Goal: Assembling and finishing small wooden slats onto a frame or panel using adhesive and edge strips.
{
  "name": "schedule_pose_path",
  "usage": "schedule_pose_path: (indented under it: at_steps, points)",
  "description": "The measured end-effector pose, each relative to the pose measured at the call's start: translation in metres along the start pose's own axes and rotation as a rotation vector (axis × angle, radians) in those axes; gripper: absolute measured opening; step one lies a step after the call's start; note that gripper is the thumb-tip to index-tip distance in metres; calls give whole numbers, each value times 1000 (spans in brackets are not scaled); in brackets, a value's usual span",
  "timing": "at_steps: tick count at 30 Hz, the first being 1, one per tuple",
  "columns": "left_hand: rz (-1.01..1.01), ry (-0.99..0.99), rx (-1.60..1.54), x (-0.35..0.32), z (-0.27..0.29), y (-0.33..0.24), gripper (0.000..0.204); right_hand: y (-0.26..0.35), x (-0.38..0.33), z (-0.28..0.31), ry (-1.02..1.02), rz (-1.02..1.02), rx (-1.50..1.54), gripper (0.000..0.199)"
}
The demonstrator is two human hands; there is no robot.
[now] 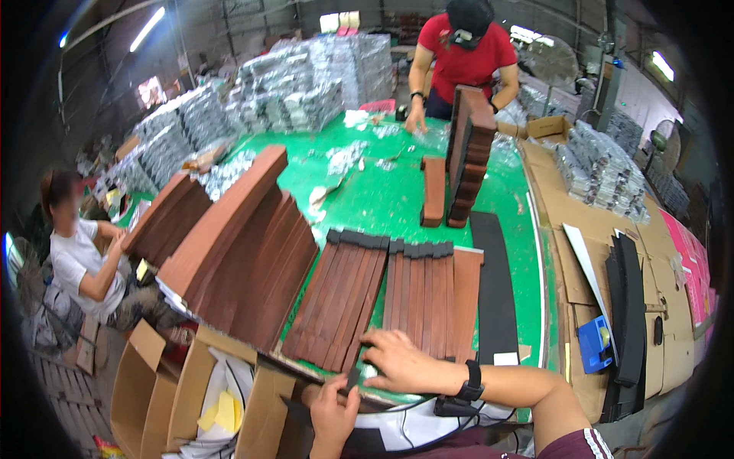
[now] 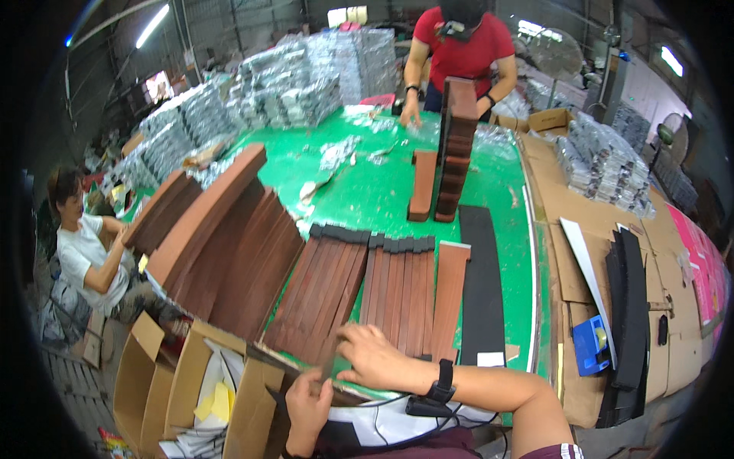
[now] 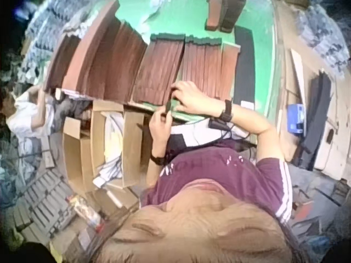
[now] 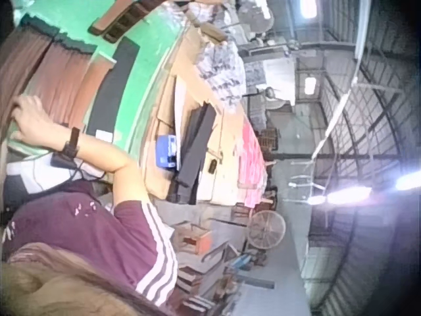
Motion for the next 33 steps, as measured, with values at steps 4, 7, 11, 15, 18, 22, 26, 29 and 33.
schedule_pose_path:
  at_steps: [4, 7, 11, 15, 18, 22, 26, 29, 33]
  points:
    - [-62, -48, 16, 8, 1, -23, 26, -5, -1, 5, -73, -9, 10, 59]
    - [-47, -85, 95, 18, 4, -18, 24, -3, 4, 10, -100, -43, 32, 68]
    - [26, -42, 166, 31, 9, -25, 21, 2, 4, 7, -58, -56, -55, 69]
    - [11, 5, 263, 41, 8, -39, 22, 2, 1, 4, -60, -28, -37, 68]
    - [14, 60, 309, 44, 4, -40, 22, 2, 0, 7, -66, -47, -8, 65]
    - [31, 109, 318, 46, -3, -37, 22, 2, -3, 6, -94, -52, -11, 61]
    - [43, 186, 336, 49, -9, -39, 24, 0, -5, 7, -133, -62, -18, 62]
    - [34, 211, 346, 50, -14, -38, 24, -1, -5, 10, -161, -85, -26, 63]
    - [99, 176, 393, 49, -8, -42, 23, 6, -3, 9, -196, -47, 3, 64]
Point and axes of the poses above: each hand's wrist, its own x-axis towards the middle knuckle, its own z-axis out of the back of the hand, y = z × x, the point moved 7 cm from there along x, towards the middle knuckle, and after that the axes turned 10 degrees about -y, right-handed, at the moved point
